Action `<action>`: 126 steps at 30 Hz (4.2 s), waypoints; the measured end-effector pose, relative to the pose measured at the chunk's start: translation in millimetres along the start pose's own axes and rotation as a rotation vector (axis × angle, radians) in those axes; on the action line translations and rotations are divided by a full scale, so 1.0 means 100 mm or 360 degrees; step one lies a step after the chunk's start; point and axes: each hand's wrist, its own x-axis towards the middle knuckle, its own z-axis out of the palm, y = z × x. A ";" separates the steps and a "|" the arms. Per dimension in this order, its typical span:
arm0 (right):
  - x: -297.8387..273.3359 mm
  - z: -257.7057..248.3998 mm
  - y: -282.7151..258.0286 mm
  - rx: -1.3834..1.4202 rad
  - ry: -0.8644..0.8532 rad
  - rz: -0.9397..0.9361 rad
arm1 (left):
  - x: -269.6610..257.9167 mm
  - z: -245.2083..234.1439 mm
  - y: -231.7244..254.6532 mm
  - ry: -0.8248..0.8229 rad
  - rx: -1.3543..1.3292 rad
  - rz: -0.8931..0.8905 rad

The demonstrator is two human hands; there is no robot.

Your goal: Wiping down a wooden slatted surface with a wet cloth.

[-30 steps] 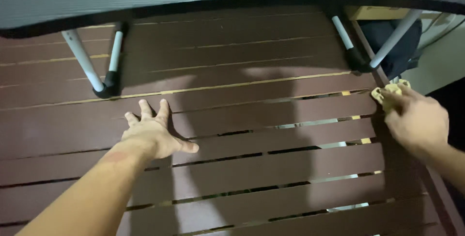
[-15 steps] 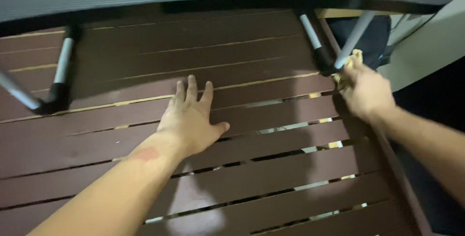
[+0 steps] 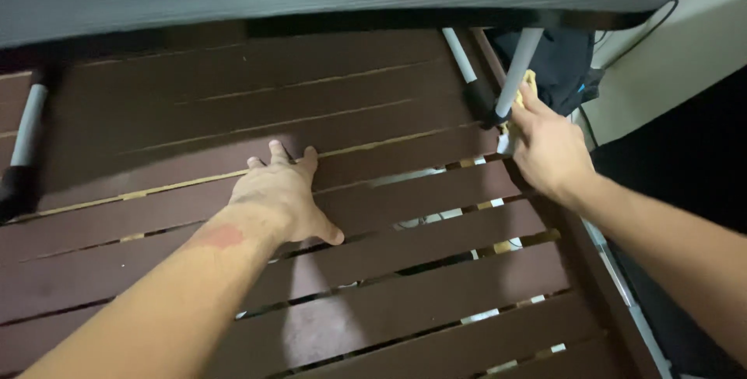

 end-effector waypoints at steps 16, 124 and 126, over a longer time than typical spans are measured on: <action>-0.37 -0.21 -0.15 0.0079 -0.0113 0.0000 | 0.11 0.06 -0.01 -0.0016 -0.0088 -0.0062; -0.16 0.04 0.12 0.0179 -0.0183 0.0023 | 0.12 0.08 -0.02 -0.0019 -0.0159 -0.0073; -0.02 0.19 0.19 0.0124 -0.0132 -0.0086 | 0.10 0.07 -0.02 -0.0041 -0.0147 -0.0070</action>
